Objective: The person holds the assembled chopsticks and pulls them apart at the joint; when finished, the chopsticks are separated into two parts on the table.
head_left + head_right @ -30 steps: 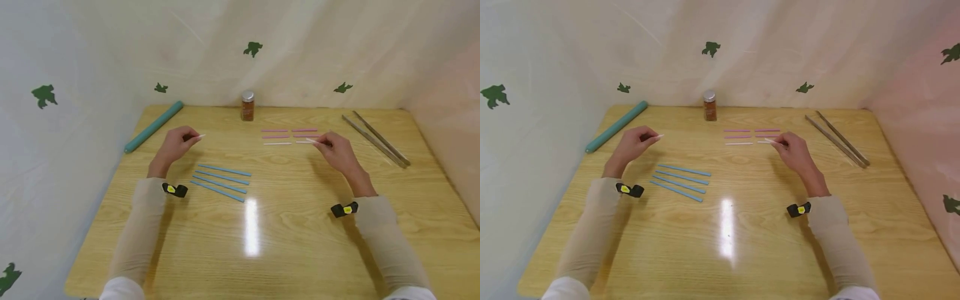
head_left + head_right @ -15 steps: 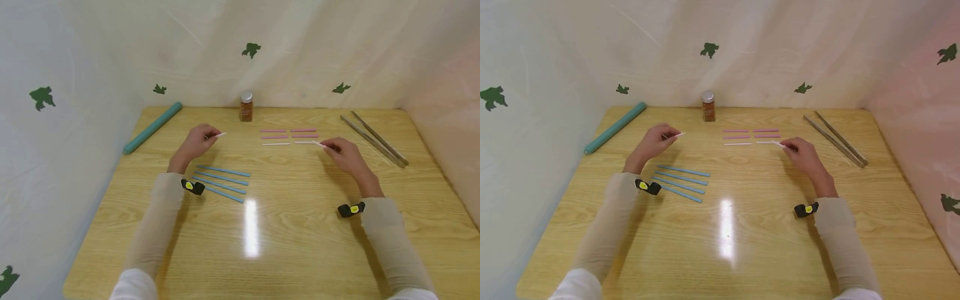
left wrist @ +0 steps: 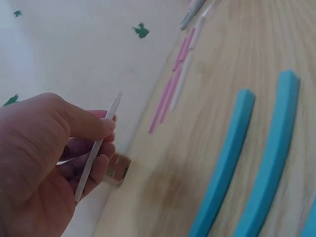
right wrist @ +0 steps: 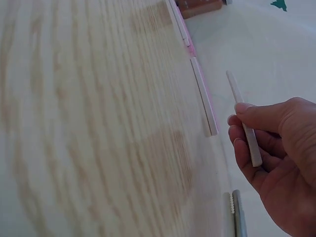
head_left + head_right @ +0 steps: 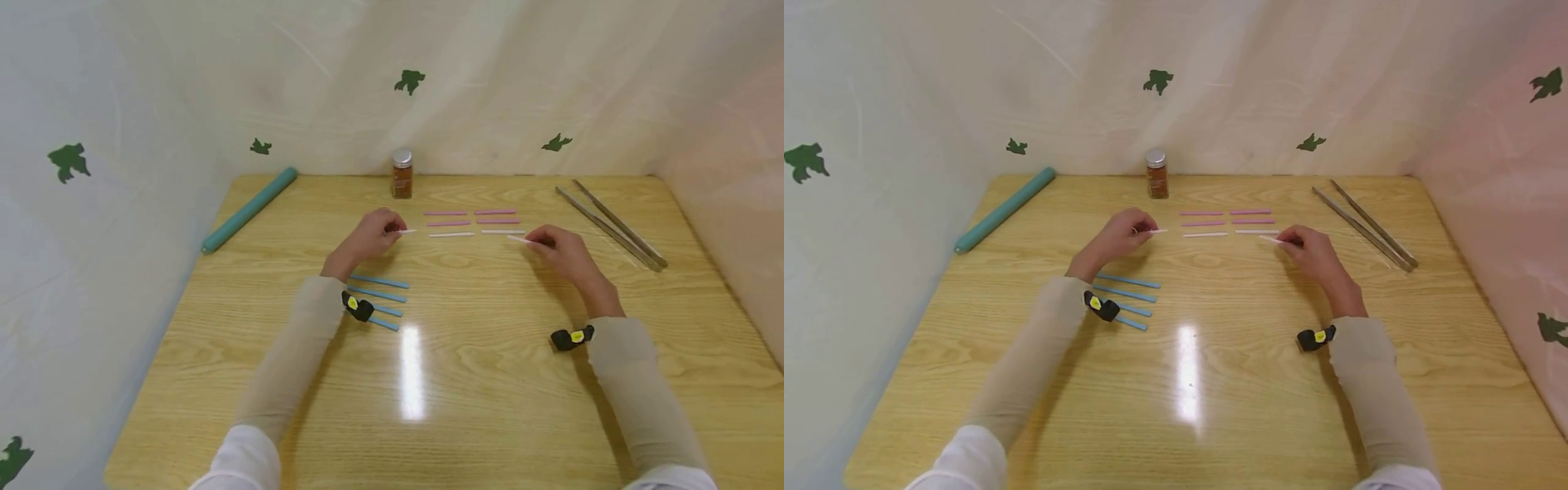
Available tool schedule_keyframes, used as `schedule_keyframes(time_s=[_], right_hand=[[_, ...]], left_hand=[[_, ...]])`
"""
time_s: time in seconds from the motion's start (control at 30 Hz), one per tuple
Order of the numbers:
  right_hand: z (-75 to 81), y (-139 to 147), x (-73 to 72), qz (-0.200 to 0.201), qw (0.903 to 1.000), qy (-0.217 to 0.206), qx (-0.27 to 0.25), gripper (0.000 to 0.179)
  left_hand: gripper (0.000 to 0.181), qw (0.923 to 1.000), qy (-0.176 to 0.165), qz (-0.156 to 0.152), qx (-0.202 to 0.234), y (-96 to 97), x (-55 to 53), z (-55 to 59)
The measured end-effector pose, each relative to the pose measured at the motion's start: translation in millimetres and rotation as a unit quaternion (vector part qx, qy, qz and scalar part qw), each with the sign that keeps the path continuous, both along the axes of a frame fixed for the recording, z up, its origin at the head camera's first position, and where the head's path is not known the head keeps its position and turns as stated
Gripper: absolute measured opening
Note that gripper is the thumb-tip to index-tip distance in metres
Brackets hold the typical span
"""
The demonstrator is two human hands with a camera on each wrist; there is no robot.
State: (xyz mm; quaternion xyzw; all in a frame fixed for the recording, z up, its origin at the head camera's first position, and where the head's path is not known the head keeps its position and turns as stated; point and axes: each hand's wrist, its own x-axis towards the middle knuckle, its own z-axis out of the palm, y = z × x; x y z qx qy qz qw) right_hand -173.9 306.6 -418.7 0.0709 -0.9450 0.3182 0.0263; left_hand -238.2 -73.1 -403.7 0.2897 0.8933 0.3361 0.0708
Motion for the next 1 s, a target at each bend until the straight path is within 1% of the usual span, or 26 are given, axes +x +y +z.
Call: schedule_keyframes(time_s=[0.1, 0.23, 0.33, 0.47, 0.5, 0.67, 0.8, 1.0], right_hand=[[-2.8, 0, -2.2, 0.008, 0.9999, 0.007, -0.005, 0.021], [-6.1, -2, -5.9, 0.024, 0.9995, 0.019, -0.004, 0.016], [-8.4, -4, -8.9, 0.033, 0.9991, 0.027, 0.002, 0.013], [-10.4, -7, -12.6, 0.038, 0.9989, 0.029, 0.002, 0.012], [-10.6, -8, -13.4, 0.04, 0.9988, 0.03, 0.001, 0.012], [-14.6, -13, -18.0, 0.056, 0.9977, 0.038, -0.001, 0.011], [-16.5, -15, -21.3, 0.058, 0.9976, 0.039, -0.003, 0.01], [-17.5, -15, -25.3, 0.067, 0.9976, 0.019, 0.004, 0.01]], left_hand=[[0.018, 0.9997, -0.002, -0.013, -0.02, 18.1, 2.1, -3.6], [0.019, 0.9994, -0.006, -0.02, -0.028, 41.5, 7.8, -6.9], [0.017, 0.9994, -0.008, -0.016, -0.03, 56.5, 12.3, -9.9], [0.017, 0.999, -0.001, -0.004, -0.045, 72.3, 16.9, -15.8], [0.017, 0.9989, -0.004, -0.001, -0.046, 75.6, 18.0, -16.9], [0.016, 0.9987, 0.008, 0.01, -0.05, 89.6, 20.6, -25.1], [0.016, 0.9982, 0.018, 0.02, -0.054, 97.4, 22.3, -30.0], [0.017, 0.9965, 0.028, 0.026, -0.074, 105.6, 23.8, -31.5]])
